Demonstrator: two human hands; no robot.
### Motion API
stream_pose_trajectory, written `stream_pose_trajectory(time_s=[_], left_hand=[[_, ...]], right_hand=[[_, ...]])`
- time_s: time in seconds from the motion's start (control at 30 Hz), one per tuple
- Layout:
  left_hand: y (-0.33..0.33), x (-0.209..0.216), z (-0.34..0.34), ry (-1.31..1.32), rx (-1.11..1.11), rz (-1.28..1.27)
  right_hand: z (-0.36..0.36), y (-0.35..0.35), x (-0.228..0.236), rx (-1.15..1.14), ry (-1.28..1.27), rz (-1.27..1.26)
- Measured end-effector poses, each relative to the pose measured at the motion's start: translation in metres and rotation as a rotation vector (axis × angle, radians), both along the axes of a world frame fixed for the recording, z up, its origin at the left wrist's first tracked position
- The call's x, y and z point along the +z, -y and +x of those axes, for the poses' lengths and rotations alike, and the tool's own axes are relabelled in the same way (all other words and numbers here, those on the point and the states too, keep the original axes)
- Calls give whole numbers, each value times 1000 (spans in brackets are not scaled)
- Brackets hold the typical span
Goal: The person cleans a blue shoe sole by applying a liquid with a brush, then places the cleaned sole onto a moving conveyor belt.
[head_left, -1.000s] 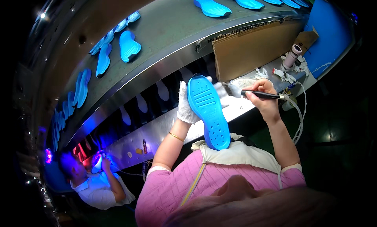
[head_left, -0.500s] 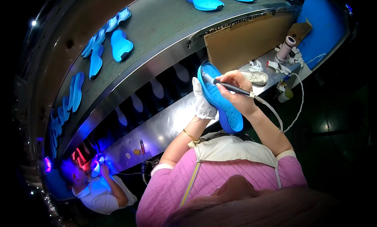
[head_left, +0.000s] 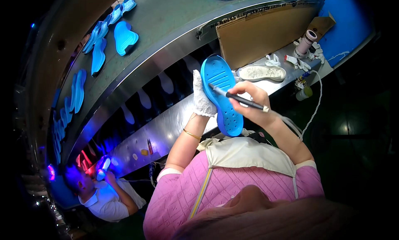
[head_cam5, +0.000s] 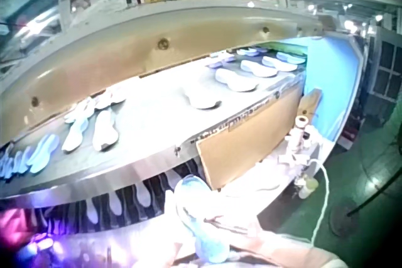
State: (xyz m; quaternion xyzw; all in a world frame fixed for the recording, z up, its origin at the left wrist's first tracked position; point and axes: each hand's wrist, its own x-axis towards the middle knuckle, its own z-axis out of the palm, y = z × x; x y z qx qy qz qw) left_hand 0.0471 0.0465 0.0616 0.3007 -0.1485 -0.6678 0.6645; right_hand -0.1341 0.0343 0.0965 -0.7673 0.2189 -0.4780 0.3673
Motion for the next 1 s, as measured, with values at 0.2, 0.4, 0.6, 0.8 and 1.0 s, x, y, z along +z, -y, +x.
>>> stream_pose_trajectory(time_s=[0.2,0.4,0.6,0.8,1.0], left_hand=[[-29,2,-5,-27,-217,-103],[-44,-24,-23,299,-183,138],[-13,-19,-23,90,-17,-54],[10,-4,-15,-277,-81,-470],[20,9,-6,-282,-53,-660]], right_hand=[[-22,-9,-15,194,53,358],[-35,-13,-33,213,-4,368],[-23,-9,-25,149,211,428],[-24,-9,-6,464,305,657],[-19,-11,-2,318,176,214]])
